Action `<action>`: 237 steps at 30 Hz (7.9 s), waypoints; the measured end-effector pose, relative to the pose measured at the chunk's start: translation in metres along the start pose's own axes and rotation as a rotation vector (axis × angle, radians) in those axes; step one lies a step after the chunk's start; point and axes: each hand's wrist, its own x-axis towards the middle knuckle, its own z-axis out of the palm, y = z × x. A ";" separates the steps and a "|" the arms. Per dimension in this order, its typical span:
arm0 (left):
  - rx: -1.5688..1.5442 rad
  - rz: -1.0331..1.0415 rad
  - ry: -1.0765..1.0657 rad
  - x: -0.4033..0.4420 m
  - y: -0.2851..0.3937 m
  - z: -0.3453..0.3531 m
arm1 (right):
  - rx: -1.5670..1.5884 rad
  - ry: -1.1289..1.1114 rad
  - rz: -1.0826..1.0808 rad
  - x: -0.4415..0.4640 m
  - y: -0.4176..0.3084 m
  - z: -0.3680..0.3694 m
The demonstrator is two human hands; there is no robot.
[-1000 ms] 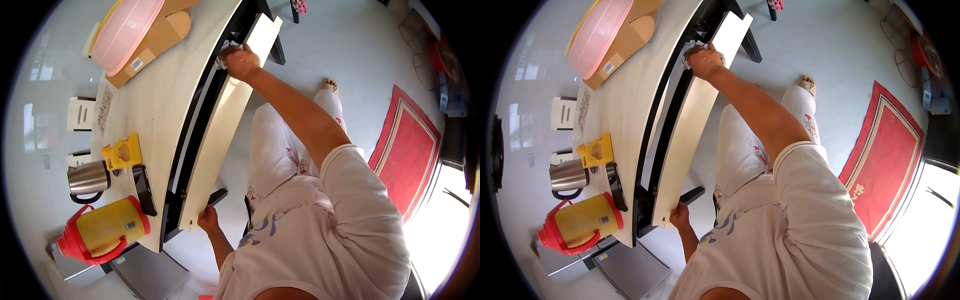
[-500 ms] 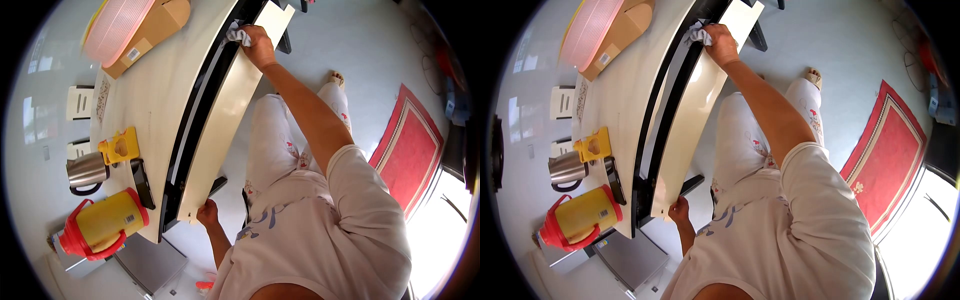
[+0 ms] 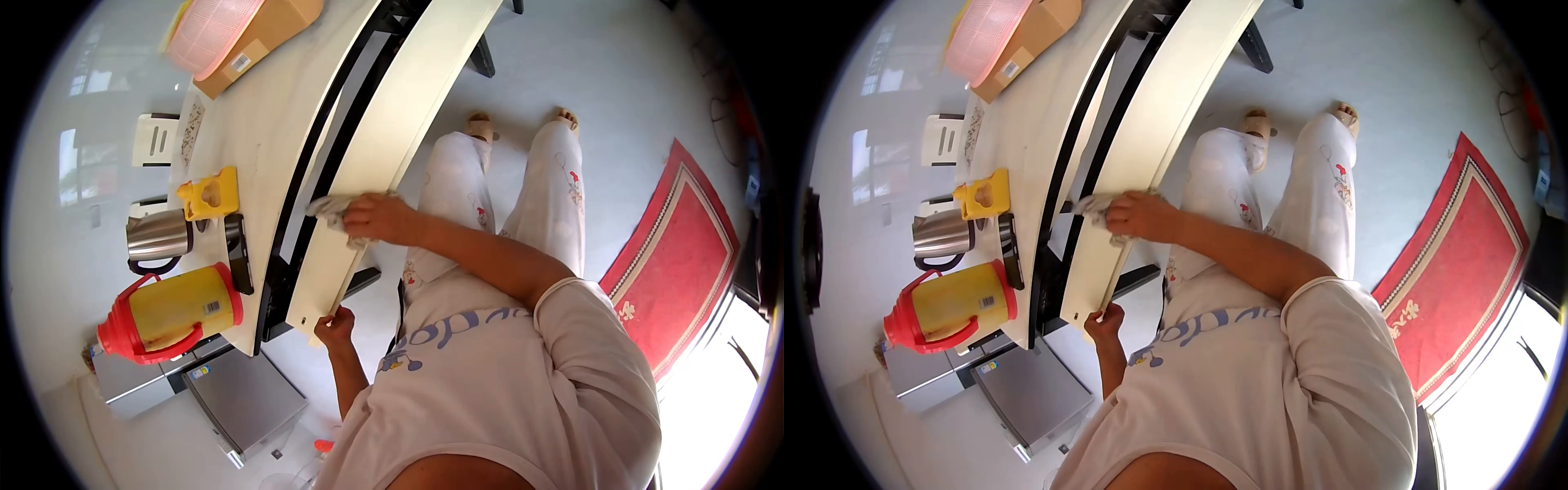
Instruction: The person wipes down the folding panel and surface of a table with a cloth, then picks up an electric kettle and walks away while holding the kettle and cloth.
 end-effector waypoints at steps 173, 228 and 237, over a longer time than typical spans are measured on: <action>-0.238 0.173 -0.187 -0.091 -0.015 0.009 | 0.022 -0.629 -0.198 0.098 -0.134 0.088; -0.483 0.176 -0.362 -0.095 -0.028 -0.022 | 0.016 -0.550 -0.267 0.099 -0.235 0.204; -0.509 0.137 -0.203 -0.096 -0.022 -0.013 | -0.027 -0.538 -0.118 0.097 -0.183 0.145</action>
